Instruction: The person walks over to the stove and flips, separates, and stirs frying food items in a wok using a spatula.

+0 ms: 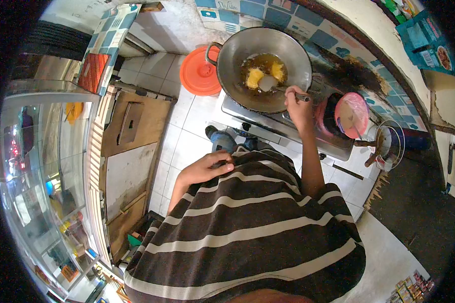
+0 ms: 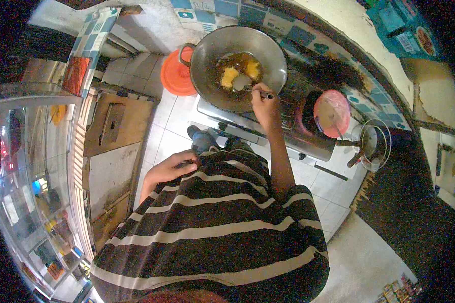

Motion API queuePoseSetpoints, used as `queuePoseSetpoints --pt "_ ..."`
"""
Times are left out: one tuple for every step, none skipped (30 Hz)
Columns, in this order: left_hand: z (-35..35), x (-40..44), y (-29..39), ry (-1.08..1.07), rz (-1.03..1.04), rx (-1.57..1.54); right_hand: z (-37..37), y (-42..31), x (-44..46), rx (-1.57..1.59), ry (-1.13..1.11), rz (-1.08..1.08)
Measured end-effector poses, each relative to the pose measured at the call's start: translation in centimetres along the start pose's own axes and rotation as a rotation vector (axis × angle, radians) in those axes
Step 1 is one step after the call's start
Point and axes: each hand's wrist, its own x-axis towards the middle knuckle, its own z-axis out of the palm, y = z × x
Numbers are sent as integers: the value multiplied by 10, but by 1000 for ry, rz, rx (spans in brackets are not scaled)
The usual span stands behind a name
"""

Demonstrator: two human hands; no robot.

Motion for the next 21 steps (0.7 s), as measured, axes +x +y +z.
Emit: queuePoseSetpoints --pt "0 0 1 -4 -2 -5 -1 -2 0 -65 17 -11" --pt "0 0 2 -7 -3 -9 -3 -4 0 -129 34 -22" --pt "-1 1 2 -10 -4 -12 -3 -4 1 -193 51 -34" --pt "-1 1 1 -10 -5 -14 -4 -4 2 -229 47 -19" --pt "0 1 0 -9 -5 -16 -4 -3 2 -266 43 -3" --pt "-1 2 -1 -8 -4 -17 -4 -1 4 -303 39 12" --pt "-2 2 0 -9 -13 -21 -3 7 7 -271 35 13" --pt "-2 2 0 -9 -22 -27 -1 22 12 -239 30 15" --pt "-2 2 1 -10 -31 -33 0 22 13 -208 26 17" --pt "-2 2 1 -18 -32 -30 -1 22 12 -183 24 33" --pt "-3 3 0 -24 -33 -28 -1 20 12 -158 21 48" --pt "-4 3 0 -29 -34 -25 -1 17 11 -131 18 62" --pt "-4 3 -1 -29 -14 -11 -1 20 12 -147 32 70" --pt "-4 3 -3 -31 7 2 -2 23 12 -163 48 79" --pt "-4 4 -4 -32 29 16 -2 21 12 -180 66 86" --pt "-4 5 -3 -32 33 15 -4 18 11 -205 62 72" --pt "-5 5 -3 -31 38 16 -6 13 8 -229 57 57" --pt "-5 4 -2 -29 43 17 -6 9 7 -253 52 40" --pt "-5 4 -2 -31 35 7 -5 10 8 -263 46 54" --pt "-6 4 -1 -33 27 -3 -4 15 10 -273 40 67" --pt "-6 4 -1 -35 19 -14 -3 19 11 -283 34 80"
